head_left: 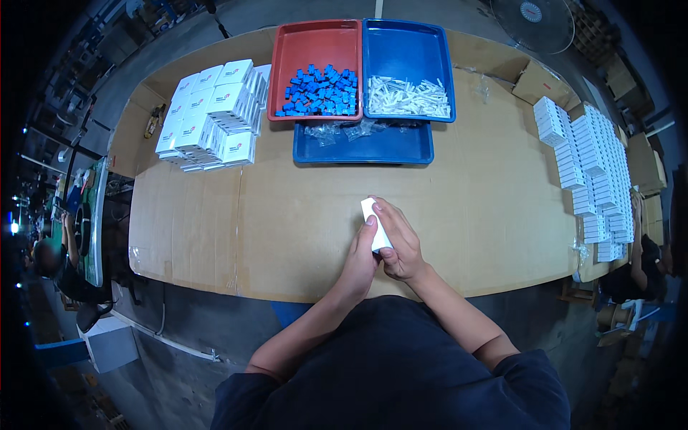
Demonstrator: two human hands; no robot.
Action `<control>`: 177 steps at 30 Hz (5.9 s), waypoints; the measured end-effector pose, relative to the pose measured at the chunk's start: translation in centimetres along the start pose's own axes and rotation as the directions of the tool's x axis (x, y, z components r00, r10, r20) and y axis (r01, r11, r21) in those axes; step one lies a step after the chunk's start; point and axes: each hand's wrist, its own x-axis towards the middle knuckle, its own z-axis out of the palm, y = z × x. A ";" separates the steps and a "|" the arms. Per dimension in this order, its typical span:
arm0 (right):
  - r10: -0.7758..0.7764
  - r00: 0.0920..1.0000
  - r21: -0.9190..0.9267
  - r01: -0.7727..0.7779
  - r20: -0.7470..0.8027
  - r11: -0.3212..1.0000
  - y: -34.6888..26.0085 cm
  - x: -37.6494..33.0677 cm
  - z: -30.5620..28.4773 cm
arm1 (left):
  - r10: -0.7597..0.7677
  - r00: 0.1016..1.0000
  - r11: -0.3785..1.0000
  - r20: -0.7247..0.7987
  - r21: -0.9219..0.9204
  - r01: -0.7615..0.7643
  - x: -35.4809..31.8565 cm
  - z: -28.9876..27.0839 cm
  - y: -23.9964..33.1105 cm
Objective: The person picks up a white box, turns it over, and places it on a stack. Then, they open another box and place a small plastic bag, a white plate, and a blue component inside before closing it.
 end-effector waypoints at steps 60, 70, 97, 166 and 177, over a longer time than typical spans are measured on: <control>0.751 0.455 0.497 -0.846 0.479 0.196 -5.0 3.2 -2.3 | 0.610 0.725 0.559 0.319 0.476 -0.679 0.7 -3.3 1.2; 0.738 0.598 0.656 -0.698 0.312 0.288 -6.6 2.0 1.1 | 0.781 0.548 0.269 0.299 0.631 -0.728 1.3 -3.5 0.3; 0.556 0.815 0.433 -0.566 0.166 0.701 -8.9 -1.0 0.8 | 0.893 0.406 0.291 0.194 0.441 -0.849 -1.2 -2.2 -1.8; 0.150 0.936 -0.135 -0.112 0.317 0.984 -1.5 -2.7 1.1 | 0.101 0.950 0.982 -0.295 0.181 -0.048 0.1 -4.4 -1.5; 0.135 0.974 -0.197 -0.098 0.181 0.975 -0.8 -4.7 2.3 | 0.079 0.950 0.974 -0.302 0.227 -0.008 0.9 -5.4 -2.5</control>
